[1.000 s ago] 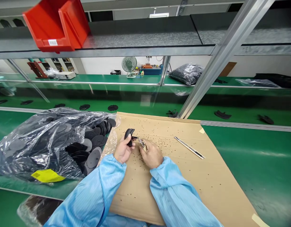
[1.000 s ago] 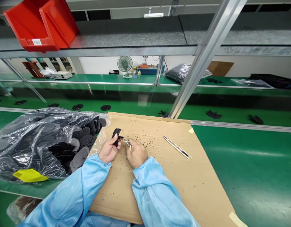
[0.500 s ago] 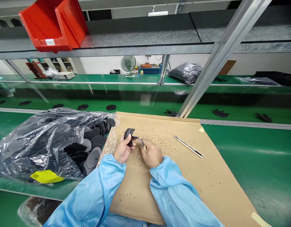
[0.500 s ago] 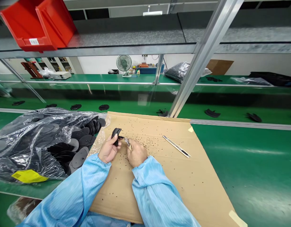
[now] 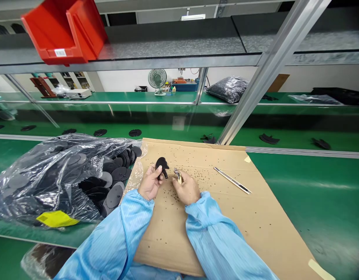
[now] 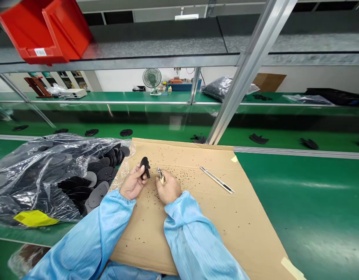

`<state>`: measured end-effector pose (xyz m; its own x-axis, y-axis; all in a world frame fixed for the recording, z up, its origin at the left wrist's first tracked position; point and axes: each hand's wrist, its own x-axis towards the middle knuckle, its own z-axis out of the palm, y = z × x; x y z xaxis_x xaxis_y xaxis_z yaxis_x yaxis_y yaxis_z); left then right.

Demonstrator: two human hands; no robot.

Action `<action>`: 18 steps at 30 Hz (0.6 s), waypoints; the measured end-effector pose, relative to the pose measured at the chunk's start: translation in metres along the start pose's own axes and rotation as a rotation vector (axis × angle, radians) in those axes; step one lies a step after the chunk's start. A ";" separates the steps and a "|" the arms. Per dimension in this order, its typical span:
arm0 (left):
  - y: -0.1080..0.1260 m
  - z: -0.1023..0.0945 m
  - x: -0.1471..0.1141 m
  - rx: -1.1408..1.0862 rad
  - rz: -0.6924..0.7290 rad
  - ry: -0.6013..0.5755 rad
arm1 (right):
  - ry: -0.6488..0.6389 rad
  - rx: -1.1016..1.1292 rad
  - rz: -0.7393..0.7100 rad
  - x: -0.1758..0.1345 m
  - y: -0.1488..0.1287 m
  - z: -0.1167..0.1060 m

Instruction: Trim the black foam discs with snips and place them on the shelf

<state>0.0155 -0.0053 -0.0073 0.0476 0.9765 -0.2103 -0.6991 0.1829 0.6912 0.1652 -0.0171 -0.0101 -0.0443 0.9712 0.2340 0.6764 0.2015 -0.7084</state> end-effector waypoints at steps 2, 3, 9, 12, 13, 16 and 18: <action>0.001 0.001 0.000 -0.036 0.003 0.028 | 0.005 -0.008 -0.023 0.000 -0.001 0.000; 0.002 0.001 0.000 -0.064 -0.005 0.035 | 0.005 -0.011 -0.037 -0.001 -0.001 0.000; 0.005 0.000 0.003 -0.094 -0.035 0.033 | -0.013 -0.017 -0.075 -0.001 -0.001 0.001; 0.003 -0.002 0.005 -0.082 -0.033 0.086 | -0.045 -0.007 -0.097 -0.002 -0.002 0.000; 0.002 -0.003 0.006 -0.073 -0.038 0.088 | -0.060 -0.012 -0.108 -0.002 -0.002 0.000; 0.003 -0.003 0.006 -0.056 -0.059 0.067 | -0.101 -0.047 -0.148 -0.003 -0.004 0.000; 0.004 -0.003 0.005 -0.067 -0.112 0.058 | -0.115 -0.067 -0.174 -0.004 -0.004 0.000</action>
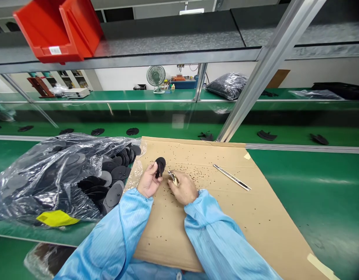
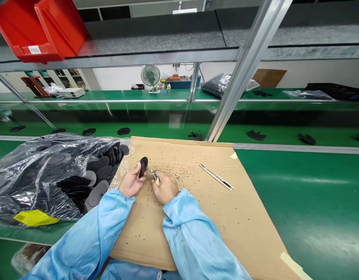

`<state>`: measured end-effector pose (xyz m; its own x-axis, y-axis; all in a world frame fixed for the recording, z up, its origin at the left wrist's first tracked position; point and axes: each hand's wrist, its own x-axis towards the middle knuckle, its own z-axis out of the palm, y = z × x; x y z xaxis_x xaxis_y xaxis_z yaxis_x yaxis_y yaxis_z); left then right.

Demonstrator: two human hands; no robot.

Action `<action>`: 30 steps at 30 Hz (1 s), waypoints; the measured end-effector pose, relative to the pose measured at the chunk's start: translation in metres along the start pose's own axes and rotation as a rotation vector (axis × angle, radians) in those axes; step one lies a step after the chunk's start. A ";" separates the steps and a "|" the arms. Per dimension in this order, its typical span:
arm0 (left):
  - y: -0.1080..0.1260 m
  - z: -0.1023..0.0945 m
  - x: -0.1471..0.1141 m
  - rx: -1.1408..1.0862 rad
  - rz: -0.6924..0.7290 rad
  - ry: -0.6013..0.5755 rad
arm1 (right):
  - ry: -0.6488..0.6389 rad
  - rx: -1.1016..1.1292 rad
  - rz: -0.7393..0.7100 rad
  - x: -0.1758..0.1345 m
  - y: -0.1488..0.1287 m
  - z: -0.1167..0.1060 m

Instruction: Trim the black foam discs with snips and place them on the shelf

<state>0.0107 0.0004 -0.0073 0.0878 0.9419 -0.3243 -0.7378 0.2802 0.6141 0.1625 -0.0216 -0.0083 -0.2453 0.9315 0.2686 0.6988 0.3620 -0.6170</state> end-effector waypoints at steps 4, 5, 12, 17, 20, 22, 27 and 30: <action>0.003 -0.002 -0.002 -0.014 -0.121 -0.065 | -0.018 -0.018 -0.024 -0.001 0.000 0.002; 0.003 -0.002 -0.002 -0.017 -0.133 -0.093 | -0.025 -0.025 -0.025 -0.002 -0.001 0.003; 0.003 -0.004 -0.003 0.029 -0.132 -0.125 | -0.113 -0.065 -0.086 -0.003 -0.008 0.000; 0.001 -0.004 -0.002 0.116 -0.095 -0.120 | -0.134 -0.100 -0.081 -0.004 -0.009 -0.002; 0.000 -0.006 0.000 0.134 -0.091 -0.142 | -0.143 -0.110 -0.081 -0.003 -0.008 -0.002; 0.000 -0.007 0.000 0.155 -0.087 -0.156 | -0.156 -0.125 -0.079 -0.003 -0.009 -0.003; 0.000 -0.010 0.002 0.228 -0.064 -0.149 | -0.246 -0.219 -0.078 -0.002 -0.010 -0.011; -0.001 -0.010 0.002 0.271 -0.070 -0.148 | -0.322 -0.293 -0.080 -0.002 -0.010 -0.017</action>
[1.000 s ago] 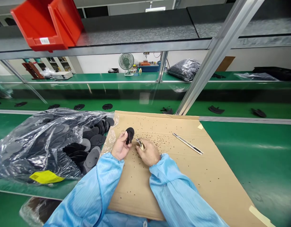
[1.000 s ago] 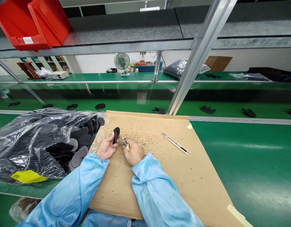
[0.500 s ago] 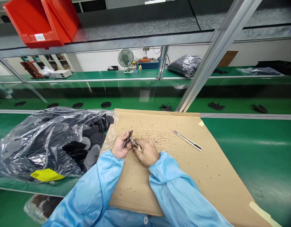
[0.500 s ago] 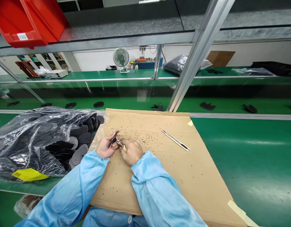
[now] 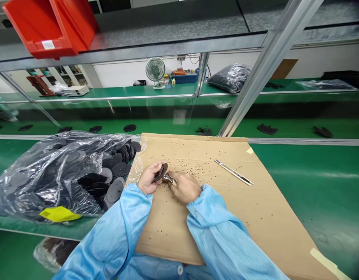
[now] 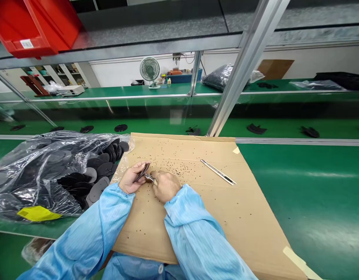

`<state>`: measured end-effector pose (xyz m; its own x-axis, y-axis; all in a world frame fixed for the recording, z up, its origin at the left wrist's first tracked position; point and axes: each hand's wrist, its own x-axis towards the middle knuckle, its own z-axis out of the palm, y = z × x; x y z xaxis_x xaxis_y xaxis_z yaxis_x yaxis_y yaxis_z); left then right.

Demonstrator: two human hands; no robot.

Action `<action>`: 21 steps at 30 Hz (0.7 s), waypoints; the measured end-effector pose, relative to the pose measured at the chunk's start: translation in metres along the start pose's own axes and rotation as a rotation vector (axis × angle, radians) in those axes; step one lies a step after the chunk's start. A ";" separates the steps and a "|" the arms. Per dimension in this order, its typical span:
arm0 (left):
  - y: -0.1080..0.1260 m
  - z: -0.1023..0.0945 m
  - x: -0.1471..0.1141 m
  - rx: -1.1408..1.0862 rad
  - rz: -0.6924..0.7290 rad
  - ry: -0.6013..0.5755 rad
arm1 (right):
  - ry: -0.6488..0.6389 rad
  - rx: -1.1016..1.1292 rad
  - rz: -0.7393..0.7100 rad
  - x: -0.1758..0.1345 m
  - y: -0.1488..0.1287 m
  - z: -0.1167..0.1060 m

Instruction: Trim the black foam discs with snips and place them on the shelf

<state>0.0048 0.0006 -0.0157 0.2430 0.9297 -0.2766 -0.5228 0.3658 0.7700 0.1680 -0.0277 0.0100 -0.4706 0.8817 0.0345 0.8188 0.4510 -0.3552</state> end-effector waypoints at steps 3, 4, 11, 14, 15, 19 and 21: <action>0.000 0.002 -0.001 0.052 -0.022 0.018 | -0.066 -0.050 -0.002 -0.001 0.000 -0.004; 0.000 0.002 -0.002 0.068 -0.028 0.030 | -0.085 -0.061 0.000 -0.001 0.000 -0.006; 0.001 0.005 -0.003 0.116 -0.049 0.076 | -0.149 -0.078 0.027 0.000 -0.001 -0.008; 0.002 0.005 -0.002 0.049 -0.044 0.044 | -0.080 0.047 0.045 0.000 -0.002 -0.002; 0.003 0.005 -0.002 0.007 -0.051 0.026 | -0.048 0.132 0.052 0.000 -0.002 0.001; 0.008 0.001 -0.003 -0.226 -0.128 -0.097 | 0.124 0.718 0.101 0.004 0.000 0.013; 0.010 -0.002 -0.004 -0.333 -0.145 -0.149 | 0.130 1.156 0.155 0.006 0.003 0.014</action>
<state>-0.0032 0.0004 -0.0079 0.4373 0.8600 -0.2631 -0.7047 0.5094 0.4939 0.1630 -0.0227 -0.0038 -0.3001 0.9538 -0.0117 0.0473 0.0027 -0.9989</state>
